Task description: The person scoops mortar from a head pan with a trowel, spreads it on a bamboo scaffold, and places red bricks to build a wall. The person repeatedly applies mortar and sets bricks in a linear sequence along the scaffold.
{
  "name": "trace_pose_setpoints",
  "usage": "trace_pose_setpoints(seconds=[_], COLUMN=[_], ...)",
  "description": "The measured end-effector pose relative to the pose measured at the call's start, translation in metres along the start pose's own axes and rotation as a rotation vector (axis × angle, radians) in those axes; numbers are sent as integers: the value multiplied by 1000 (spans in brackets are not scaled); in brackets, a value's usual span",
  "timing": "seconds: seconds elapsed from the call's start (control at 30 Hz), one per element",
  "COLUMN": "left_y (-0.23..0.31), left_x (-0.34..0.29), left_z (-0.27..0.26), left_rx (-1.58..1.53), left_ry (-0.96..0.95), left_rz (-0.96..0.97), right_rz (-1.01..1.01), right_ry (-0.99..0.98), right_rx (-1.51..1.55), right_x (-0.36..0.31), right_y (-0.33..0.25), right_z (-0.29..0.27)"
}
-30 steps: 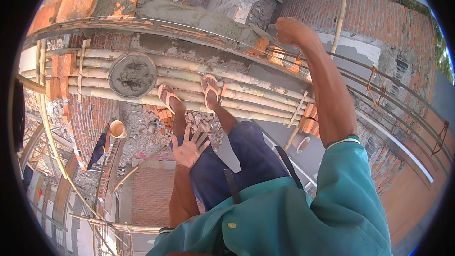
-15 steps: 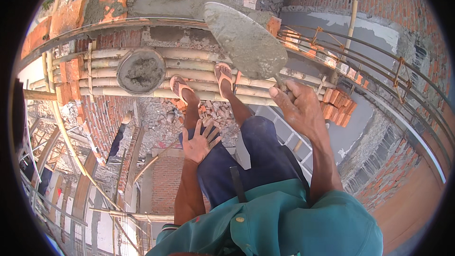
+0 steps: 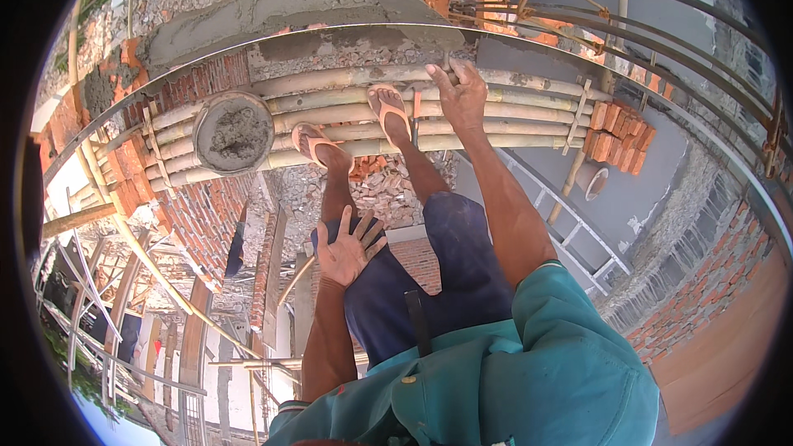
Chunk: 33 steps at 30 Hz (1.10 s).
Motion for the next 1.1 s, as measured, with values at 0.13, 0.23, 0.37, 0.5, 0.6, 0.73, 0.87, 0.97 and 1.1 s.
trace_pose_setpoints(seconds=[0.13, 0.23, 0.37, 0.5, 0.6, 0.73, 0.87, 0.97, 1.1], left_y=[1, -1, -3, -3, -5, -10, -2, 1, 3], left_x=[2, 3, 4, 2, -1, -4, -18, -21, -23], left_z=[2, 4, -3, -10, -13, -17, -18, -18, -14], left_rx=[-21, -30, -58, -95, -99, -104, -97, -90, -82], left_ry=[-11, -52, -30, -20, -25, -36, -81, -51, -45], left_rz=[-7, -13, -22, -8, 6, -20, 57, 67, 61], right_rz=[42, 121, 8, -328, -356, -458, -669, -598, -649], right_ry=[-45, -68, -33, -192, -559, -1052, -1120, -1269, -1396], right_rx=[-33, -95, -179, -142, -194, -492, -554, -584, -607], right_x=[-2, -22, -55, -72, -78, -70, -70, -85, -106], right_y=[40, 49, 14, -70, -118, -148, -181, -172, -145], right_z=[-25, -36, -40, 23, 125, 296, 433, 483, 476])
Point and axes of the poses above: each hand's wrist, its own x-axis towards the middle knuckle, its own z-axis out of the palm, y = z × x, the point moved 8 cm from there along x, towards the middle knuckle, and after that the axes turned 12 degrees about -z, right-handed, at the moved point
